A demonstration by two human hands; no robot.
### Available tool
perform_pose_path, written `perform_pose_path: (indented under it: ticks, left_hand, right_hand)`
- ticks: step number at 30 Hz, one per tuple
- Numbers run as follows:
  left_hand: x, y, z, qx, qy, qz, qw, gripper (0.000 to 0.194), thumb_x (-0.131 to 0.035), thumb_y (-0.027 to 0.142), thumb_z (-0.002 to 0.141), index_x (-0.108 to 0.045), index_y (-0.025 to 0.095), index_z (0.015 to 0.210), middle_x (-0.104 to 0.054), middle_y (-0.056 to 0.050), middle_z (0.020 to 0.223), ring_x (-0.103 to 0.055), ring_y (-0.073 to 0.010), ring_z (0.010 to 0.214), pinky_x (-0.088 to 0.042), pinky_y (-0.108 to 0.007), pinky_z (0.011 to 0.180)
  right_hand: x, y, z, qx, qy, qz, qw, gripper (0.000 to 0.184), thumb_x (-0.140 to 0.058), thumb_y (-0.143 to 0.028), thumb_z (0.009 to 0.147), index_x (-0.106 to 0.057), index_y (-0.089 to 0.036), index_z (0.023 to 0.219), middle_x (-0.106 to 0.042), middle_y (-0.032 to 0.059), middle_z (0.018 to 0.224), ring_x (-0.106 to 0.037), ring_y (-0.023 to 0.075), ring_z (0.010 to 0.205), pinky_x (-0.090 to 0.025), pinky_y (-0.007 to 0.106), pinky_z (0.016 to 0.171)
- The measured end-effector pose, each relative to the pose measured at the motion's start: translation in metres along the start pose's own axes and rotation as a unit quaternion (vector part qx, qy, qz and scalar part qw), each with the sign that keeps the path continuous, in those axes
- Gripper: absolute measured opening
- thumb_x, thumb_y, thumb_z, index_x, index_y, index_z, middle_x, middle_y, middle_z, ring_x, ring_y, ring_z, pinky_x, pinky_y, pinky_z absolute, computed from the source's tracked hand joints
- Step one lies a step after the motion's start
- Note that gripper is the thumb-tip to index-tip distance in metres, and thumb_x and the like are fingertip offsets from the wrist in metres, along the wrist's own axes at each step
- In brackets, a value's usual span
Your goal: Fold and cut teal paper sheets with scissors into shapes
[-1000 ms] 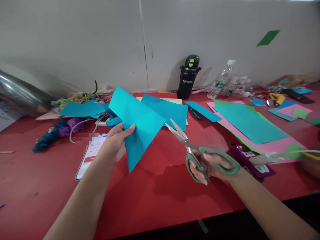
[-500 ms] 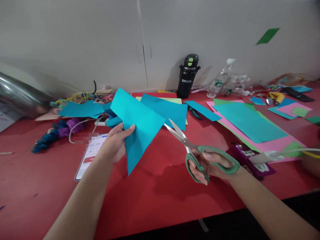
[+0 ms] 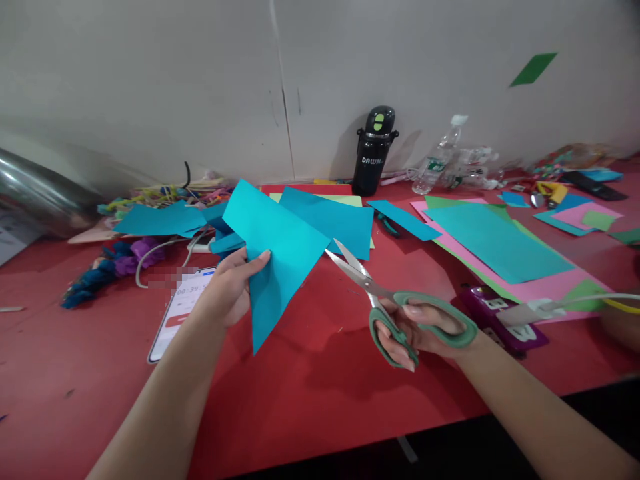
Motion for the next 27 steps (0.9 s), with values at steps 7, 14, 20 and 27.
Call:
perform_pose_path:
  ticks: [7,14,20,27]
  left_hand:
    - [0.002,-0.005,0.0,0.008,-0.003,0.022,1.0,0.037,-0.081,0.038,0.076,-0.072,0.023,0.109,-0.078,-0.008,0.106,-0.074,-0.032,0.098,-0.063,-0.044,0.083]
    - [-0.006,-0.008,-0.001,0.021,-0.045,0.027,0.998,0.044,-0.078,0.039,0.08,-0.069,0.023,0.12,-0.077,-0.01,0.109,-0.073,-0.0331,0.101,-0.062,-0.045,0.084]
    - [-0.012,-0.007,-0.002,0.018,-0.092,0.021,0.995,0.042,-0.078,0.03,0.08,-0.067,0.023,0.12,-0.075,-0.011,0.115,-0.072,-0.0322,0.105,-0.061,-0.043,0.086]
    - [-0.013,-0.008,-0.002,0.014,-0.108,0.023,0.994,0.036,-0.079,0.024,0.078,-0.069,0.021,0.112,-0.075,-0.012,0.118,-0.073,-0.0322,0.101,-0.061,-0.043,0.088]
  right_hand:
    - [0.001,0.001,0.002,-0.001,0.005,0.016,1.0,0.038,-0.049,-0.049,0.099,-0.058,-0.012,0.094,-0.061,0.0033,0.072,-0.059,0.0123,0.053,-0.045,0.025,0.052]
    - [0.001,0.002,0.003,0.022,0.015,0.056,0.998,0.043,-0.046,-0.05,0.1,-0.061,-0.01,0.1,-0.064,0.0065,0.074,-0.064,0.0158,0.06,-0.049,0.027,0.055]
    - [-0.002,0.0,0.005,0.02,0.028,0.053,0.998,0.044,-0.046,-0.053,0.098,-0.059,-0.012,0.098,-0.063,0.0055,0.073,-0.062,0.0151,0.057,-0.048,0.027,0.054]
    - [-0.005,-0.002,0.006,0.022,0.024,0.039,0.999,0.041,-0.046,-0.052,0.099,-0.057,-0.013,0.092,-0.065,0.0058,0.074,-0.062,0.0137,0.055,-0.049,0.026,0.055]
Point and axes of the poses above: each hand's wrist, its own z-axis towards the middle knuckle, its own x-axis out of the back of the hand, y = z × x, the point moved 8 cm from there along z, towards the middle knuckle
